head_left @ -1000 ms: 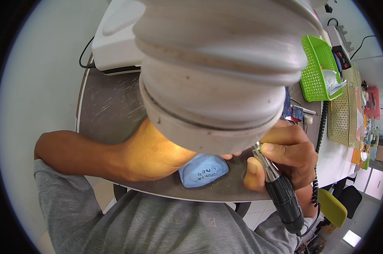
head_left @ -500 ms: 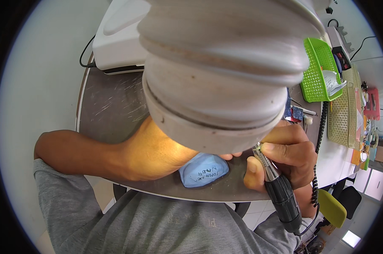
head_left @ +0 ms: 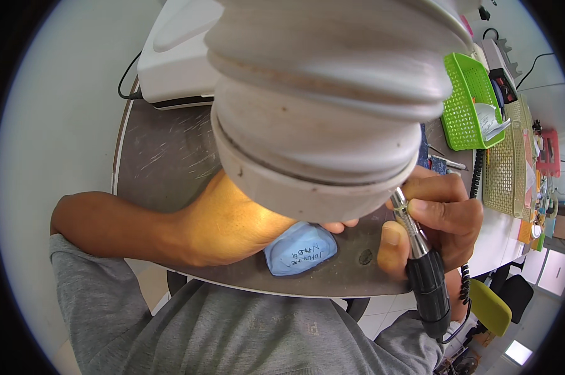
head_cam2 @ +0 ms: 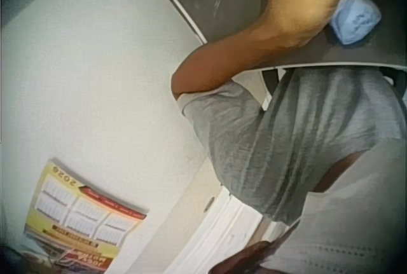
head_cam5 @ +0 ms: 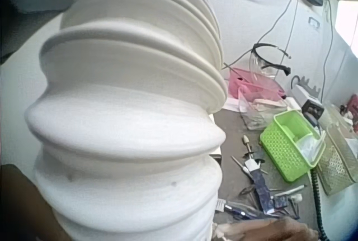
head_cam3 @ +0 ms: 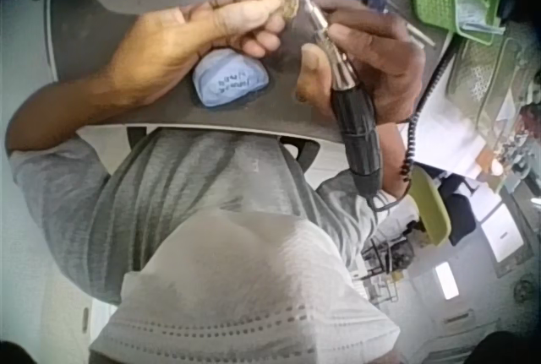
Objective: The recorder uses a hand tool and a rotary dental drill to trim and refine a plaster dental model.
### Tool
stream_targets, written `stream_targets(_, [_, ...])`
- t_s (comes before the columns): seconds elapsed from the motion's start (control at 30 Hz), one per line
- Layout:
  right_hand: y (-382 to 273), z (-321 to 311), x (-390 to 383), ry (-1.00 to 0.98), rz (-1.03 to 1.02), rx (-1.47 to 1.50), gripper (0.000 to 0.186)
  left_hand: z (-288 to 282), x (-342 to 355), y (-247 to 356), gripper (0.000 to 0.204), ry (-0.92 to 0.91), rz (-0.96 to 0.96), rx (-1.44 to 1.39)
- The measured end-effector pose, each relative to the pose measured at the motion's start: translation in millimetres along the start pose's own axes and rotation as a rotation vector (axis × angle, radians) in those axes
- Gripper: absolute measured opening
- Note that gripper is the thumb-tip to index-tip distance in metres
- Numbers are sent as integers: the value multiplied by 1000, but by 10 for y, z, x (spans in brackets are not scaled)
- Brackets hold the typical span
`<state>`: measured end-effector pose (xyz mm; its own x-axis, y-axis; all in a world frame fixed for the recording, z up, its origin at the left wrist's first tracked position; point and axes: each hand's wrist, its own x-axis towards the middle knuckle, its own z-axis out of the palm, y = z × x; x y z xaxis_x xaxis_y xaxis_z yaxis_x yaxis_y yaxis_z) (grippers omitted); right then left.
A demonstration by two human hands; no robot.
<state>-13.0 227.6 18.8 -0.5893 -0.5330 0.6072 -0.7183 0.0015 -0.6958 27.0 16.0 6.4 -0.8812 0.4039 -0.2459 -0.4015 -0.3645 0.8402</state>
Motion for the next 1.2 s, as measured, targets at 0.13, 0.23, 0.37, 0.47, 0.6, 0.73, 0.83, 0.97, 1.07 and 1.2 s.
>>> stream_targets(0.13, [76,-25,4,-26,-3,12,38,-14,1,-23,10,90,7,24])
stream_targets(0.23, [-4,-36,11,13,105,-45,33,-87,41,19,27,43,52,120])
stream_targets(0.37, [99,-71,5,82,172,-1,29,-214,75,-28,35,102,152,247])
stream_targets(0.47, [63,-6,14,142,237,22,24,-269,68,-16,42,128,206,244])
stream_targets(0.6, [47,-16,13,117,338,-40,21,-256,68,32,41,83,290,172])
stream_targets(0.73, [81,9,-7,112,312,-16,23,-168,106,112,33,155,257,255])
stream_targets(0.83, [62,25,-5,86,289,-37,24,-165,124,125,34,133,287,234])
stream_targets(0.97, [32,50,36,115,279,35,24,-161,130,104,35,132,337,205])
stream_targets(1.07, [28,64,161,123,360,31,24,-167,120,115,35,116,301,253])
stream_targets(1.2, [134,75,180,69,217,-69,23,-154,87,127,30,124,246,247])
